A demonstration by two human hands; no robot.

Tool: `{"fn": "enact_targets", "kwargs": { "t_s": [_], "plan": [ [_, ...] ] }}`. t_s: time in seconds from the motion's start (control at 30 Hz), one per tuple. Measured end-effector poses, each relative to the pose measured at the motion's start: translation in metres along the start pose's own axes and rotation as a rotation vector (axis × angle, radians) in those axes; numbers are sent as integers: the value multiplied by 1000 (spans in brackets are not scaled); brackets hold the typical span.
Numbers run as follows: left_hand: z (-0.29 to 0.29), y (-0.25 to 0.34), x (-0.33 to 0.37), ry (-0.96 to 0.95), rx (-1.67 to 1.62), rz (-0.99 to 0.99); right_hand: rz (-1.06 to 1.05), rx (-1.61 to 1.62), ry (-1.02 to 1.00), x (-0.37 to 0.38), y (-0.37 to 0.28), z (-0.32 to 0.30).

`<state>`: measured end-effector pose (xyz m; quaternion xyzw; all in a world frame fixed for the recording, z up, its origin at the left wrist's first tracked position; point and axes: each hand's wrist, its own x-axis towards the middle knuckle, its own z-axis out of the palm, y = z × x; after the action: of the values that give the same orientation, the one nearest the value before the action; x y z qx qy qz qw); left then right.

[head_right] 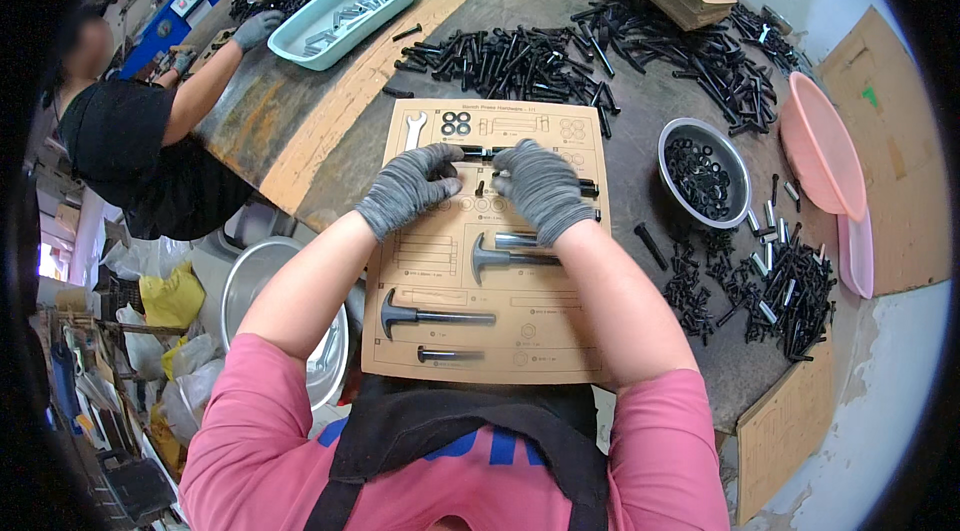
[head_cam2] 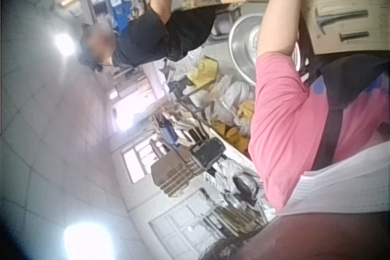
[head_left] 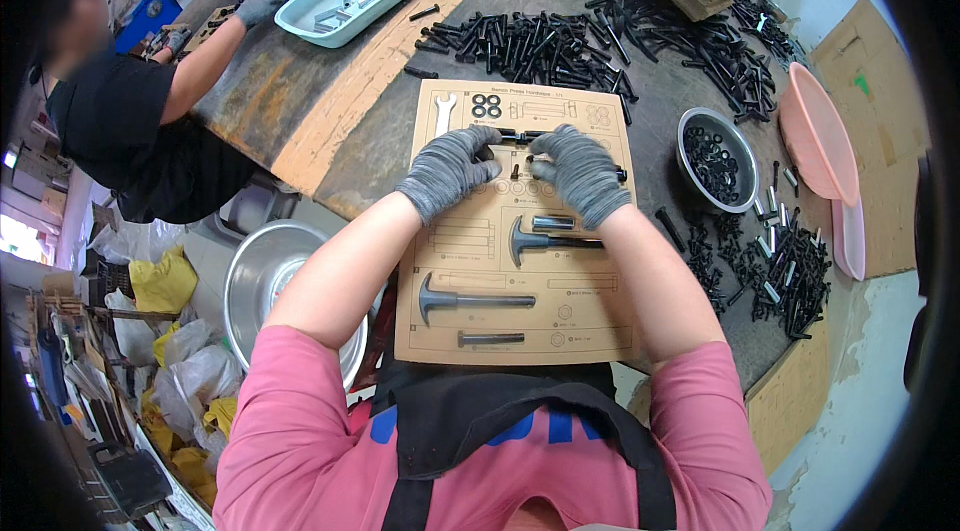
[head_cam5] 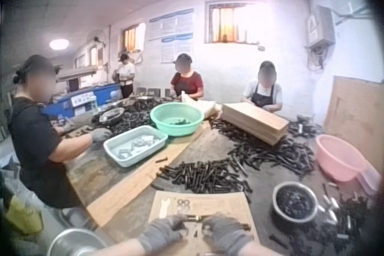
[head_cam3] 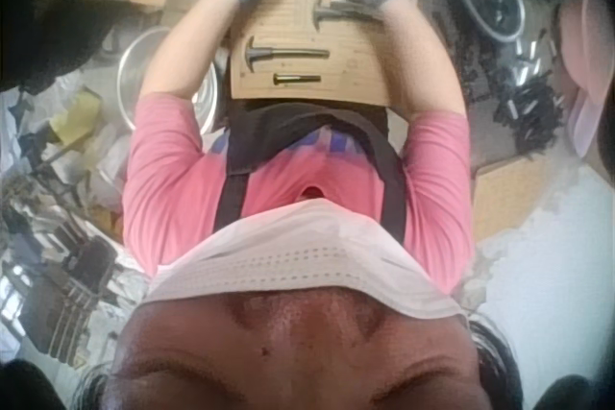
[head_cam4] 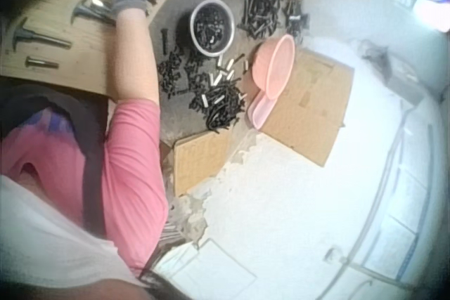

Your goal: The person assembles small black metal hardware components on a cardboard template, picking parts from piles and bowls and placing them into designated slots. The person repeatedly completes one template and moves to a new one, continuing the assembly process.

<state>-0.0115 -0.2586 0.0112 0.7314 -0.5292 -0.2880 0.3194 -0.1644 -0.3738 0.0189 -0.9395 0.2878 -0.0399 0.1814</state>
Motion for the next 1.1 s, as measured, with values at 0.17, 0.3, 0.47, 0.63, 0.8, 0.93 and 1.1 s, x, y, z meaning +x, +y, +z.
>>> {"fn": "enact_targets", "kwargs": {
  "t_s": [0.17, 0.3, 0.47, 0.63, 0.8, 0.93, 1.1],
  "plan": [
    [23, 17, 15, -66, 474, 77, 41, -192, -10, 0, 16, 1],
    [34, 22, 29, -106, 432, 60, 31, -229, -75, 4, 13, 5],
    [39, 20, 33, -55, 387, 155, 46, -226, -33, 6, 13, 2],
    [40, 22, 34, -51, 420, 102, 31, -228, -9, 6, 13, 2],
    [43, 24, 32, 7, 431, 83, 7, -222, 8, 7, 13, 3],
    [46, 21, 35, -2, 387, 64, 11, -204, -2, 9, 16, 6],
    [48, 18, 34, 19, 379, 84, -12, -218, 26, 12, 23, 11]
  ]
}}
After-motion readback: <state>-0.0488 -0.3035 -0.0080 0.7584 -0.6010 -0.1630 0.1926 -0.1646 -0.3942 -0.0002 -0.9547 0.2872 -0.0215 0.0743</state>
